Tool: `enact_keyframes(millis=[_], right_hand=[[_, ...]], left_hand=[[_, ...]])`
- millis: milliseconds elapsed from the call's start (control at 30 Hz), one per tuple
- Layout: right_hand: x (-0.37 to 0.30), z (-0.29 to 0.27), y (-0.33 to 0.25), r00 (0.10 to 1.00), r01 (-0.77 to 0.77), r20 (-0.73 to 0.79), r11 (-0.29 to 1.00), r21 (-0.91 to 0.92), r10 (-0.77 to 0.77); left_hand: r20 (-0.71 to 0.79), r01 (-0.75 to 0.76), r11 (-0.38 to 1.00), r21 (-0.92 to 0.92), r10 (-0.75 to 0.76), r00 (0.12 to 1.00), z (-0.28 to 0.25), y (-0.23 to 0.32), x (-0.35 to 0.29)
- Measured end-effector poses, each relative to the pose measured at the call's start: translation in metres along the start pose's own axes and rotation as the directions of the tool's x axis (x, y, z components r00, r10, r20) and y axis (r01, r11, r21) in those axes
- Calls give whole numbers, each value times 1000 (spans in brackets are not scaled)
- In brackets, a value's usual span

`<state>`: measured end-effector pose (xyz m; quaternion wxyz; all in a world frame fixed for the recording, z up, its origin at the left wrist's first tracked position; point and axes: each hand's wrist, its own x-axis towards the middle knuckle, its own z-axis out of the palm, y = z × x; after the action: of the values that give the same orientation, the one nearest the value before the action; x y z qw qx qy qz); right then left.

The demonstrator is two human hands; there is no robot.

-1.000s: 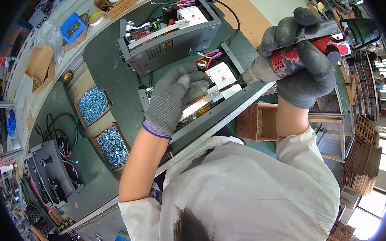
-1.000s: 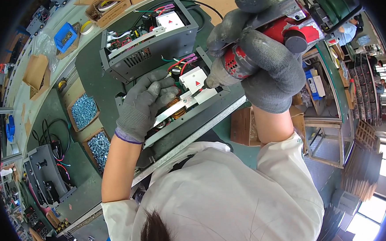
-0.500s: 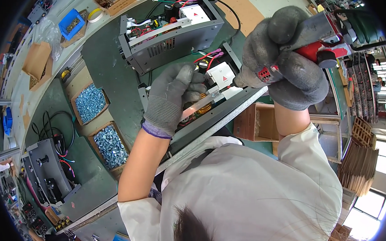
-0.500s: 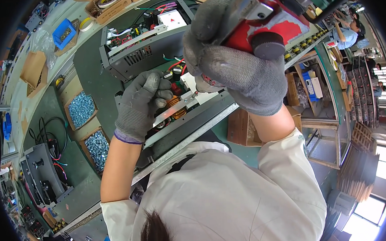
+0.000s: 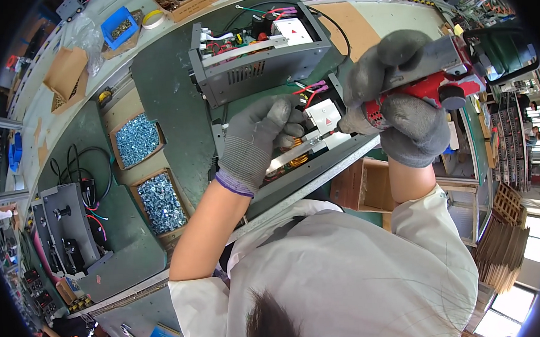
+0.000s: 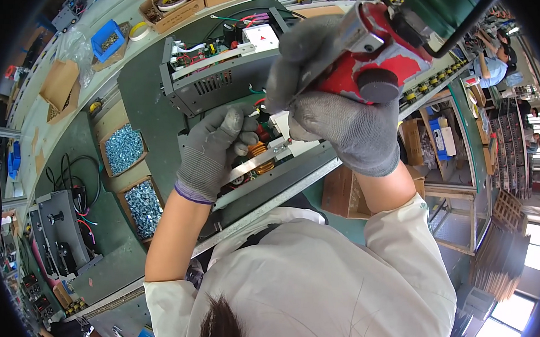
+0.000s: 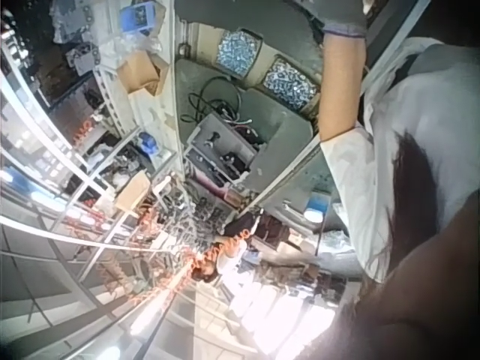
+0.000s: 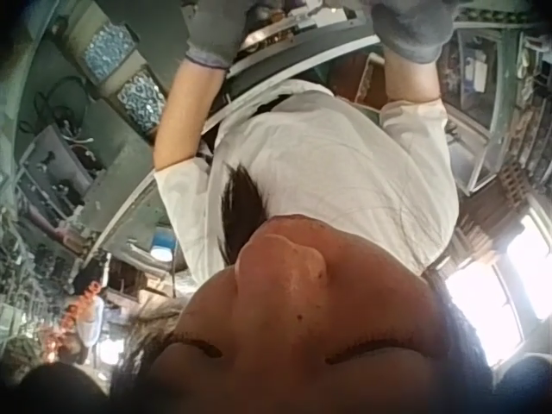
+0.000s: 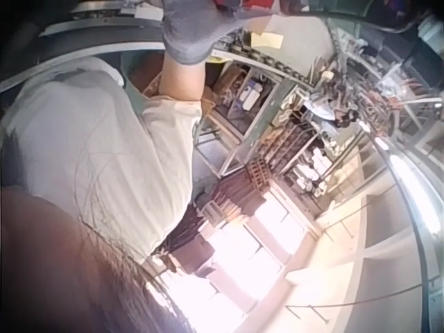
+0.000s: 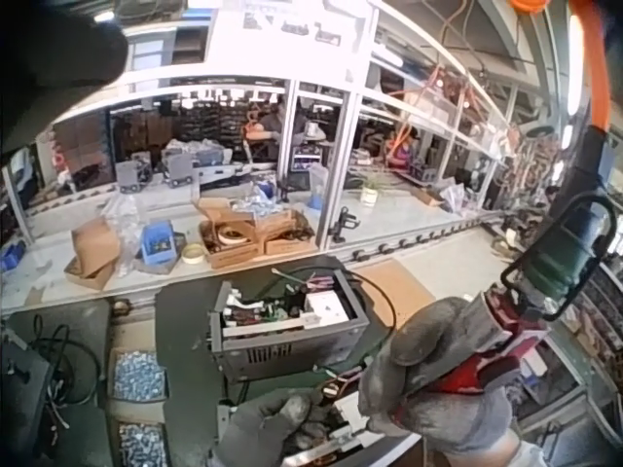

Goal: Assembling internal components of a power inverter unit on a factory assembly line.

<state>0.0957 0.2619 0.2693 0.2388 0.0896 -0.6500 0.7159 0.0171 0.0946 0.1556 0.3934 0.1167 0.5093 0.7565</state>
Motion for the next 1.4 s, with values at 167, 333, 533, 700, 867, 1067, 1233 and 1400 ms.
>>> enact_keyframes(millis=[167,333,533,700,867,1067,1233,1400], right_hand=[[-1,-7,1,997,9,71,981,196,-24],[-3,-7,0,997,52,53,997,60,-55],[12,-18,-17,951,212,181,953,214,-252],[22,-23,-33,908,359,121,893,271,-402],[14,-22,-24,927,364,-26,884,293,-373],[10,-24,-15,927,372,-74,881,293,-367],[12,-26,-15,919,390,-80,865,314,-385],[12,-29,-11,909,417,-118,856,306,-401]], left_hand=[[-14,-5,1000,30,5,1000,6,6,-3],[-27,-5,996,86,7,1000,4,5,-3],[-41,55,997,49,-53,998,5,6,-1],[-32,31,995,96,-28,999,1,3,-1],[28,16,1000,24,-17,999,-2,4,-2],[32,27,999,25,-28,999,-1,4,0],[-18,45,999,-11,-45,999,6,10,-4],[2,57,998,-41,-57,998,0,8,-3]])
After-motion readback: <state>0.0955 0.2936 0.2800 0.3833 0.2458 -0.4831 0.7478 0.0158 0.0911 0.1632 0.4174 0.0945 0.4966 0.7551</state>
